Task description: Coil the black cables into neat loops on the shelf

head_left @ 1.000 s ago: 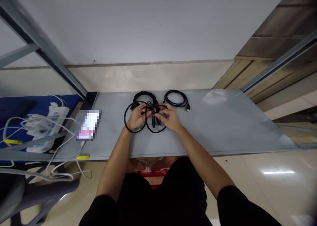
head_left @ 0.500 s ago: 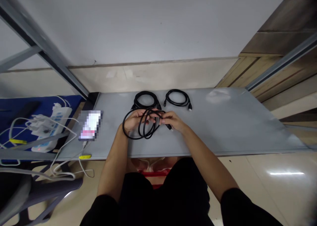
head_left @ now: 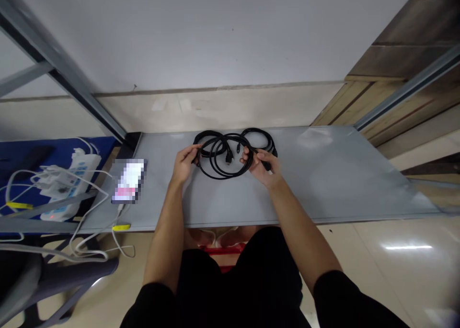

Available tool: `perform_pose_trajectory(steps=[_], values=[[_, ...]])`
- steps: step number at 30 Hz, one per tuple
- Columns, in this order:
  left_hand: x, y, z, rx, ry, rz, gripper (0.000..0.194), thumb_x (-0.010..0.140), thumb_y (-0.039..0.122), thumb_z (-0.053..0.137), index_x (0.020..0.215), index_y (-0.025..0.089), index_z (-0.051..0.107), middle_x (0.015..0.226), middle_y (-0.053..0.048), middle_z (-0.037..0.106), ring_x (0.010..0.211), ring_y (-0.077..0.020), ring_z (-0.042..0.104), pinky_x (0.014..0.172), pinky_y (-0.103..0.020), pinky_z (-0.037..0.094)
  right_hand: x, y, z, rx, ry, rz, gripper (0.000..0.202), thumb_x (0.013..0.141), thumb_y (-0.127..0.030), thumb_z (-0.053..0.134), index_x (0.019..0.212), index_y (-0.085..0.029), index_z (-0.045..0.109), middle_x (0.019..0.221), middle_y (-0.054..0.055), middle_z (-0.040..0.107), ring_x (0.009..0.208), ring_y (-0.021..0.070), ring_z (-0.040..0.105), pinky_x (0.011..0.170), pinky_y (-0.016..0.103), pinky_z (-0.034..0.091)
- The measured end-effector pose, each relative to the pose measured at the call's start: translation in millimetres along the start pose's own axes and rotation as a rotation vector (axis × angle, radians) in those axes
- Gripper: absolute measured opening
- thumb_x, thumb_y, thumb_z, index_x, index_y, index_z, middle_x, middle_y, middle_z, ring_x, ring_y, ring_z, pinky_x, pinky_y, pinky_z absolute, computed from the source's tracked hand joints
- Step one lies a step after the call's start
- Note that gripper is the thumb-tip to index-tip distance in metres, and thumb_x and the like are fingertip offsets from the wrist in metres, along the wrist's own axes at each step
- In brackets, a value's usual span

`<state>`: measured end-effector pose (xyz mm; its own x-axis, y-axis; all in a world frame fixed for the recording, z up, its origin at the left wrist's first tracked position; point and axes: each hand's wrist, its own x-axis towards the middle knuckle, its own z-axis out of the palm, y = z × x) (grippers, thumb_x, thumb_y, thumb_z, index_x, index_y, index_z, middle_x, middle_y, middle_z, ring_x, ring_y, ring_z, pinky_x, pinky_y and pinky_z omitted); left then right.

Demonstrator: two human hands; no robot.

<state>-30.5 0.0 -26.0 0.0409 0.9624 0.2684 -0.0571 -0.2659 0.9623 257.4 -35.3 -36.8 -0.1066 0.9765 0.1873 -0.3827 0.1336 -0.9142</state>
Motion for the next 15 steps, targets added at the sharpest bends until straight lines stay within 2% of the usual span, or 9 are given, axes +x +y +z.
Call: perform_pose_trajectory(steps=[2,3,6,8,11,15], values=[[-5.5,1.0,7.7,0.150,0.029,0.059,0.053,0.097,0.071,0.069,0.103,0.020,0.083,0.072,-0.003,0.069,0.066,-0.0177,0.060,0.063,-0.030,0.049,0.0,5.8,5.3,-0.059,-0.041,0.012,0.063,0.075,-0.075,0.085,0.050,-0.025,0.055,0.091,0.009,0.074,0.080,0.0218,0.066,0.084,0.046,0.063],[-8.8,2.0,12.6,0.254,0.025,0.081,0.050,0.098,0.068,0.069,0.106,0.020,0.081,0.076,-0.003,0.070,0.070,-0.0190,0.062,0.068,-0.031,0.052,0.3,9.6,9.0,-0.095,-0.057,0.023,0.066,0.074,-0.078,0.085,0.048,-0.024,0.057,0.089,0.009,0.075,0.080,0.0217,0.067,0.082,0.044,0.062],[-16.9,5.4,27.8,0.603,-0.037,0.073,0.033,0.091,0.046,0.080,0.111,0.021,0.073,0.090,-0.005,0.075,0.083,-0.0243,0.070,0.081,-0.036,0.055,2.5,21.4,19.3,-0.203,-0.041,0.045,0.071,0.077,-0.086,0.081,0.045,-0.025,0.062,0.085,0.009,0.078,0.080,0.0214,0.069,0.082,0.040,0.060],[-18.9,6.8,34.7,0.747,-0.072,0.038,0.025,0.089,0.031,0.076,0.111,0.021,0.069,0.093,-0.006,0.076,0.086,-0.0268,0.072,0.083,-0.039,0.055,5.0,26.9,21.4,-0.253,0.032,0.028,0.070,0.077,-0.086,0.081,0.045,-0.026,0.064,0.089,0.009,0.080,0.085,0.0228,0.072,0.085,0.040,0.060],[-16.8,7.1,35.2,0.760,-0.105,0.026,0.017,0.088,0.021,0.064,0.104,0.022,0.066,0.089,-0.005,0.073,0.083,-0.0266,0.070,0.080,-0.039,0.053,8.2,28.4,14.1,-0.208,0.133,-0.024,0.064,0.074,-0.075,0.090,0.044,-0.027,0.061,0.106,0.009,0.083,0.103,0.0283,0.074,0.092,0.042,0.061],[-10.9,4.2,25.0,0.596,-0.048,0.028,0.008,0.090,0.021,0.054,0.091,0.023,0.061,0.080,-0.002,0.066,0.078,-0.0224,0.064,0.075,-0.036,0.049,9.5,21.8,-0.6,0.016,0.186,-0.058,0.061,0.076,-0.058,0.090,0.046,-0.025,0.049,0.131,0.006,0.081,0.126,0.0315,0.071,0.096,0.042,0.061]])
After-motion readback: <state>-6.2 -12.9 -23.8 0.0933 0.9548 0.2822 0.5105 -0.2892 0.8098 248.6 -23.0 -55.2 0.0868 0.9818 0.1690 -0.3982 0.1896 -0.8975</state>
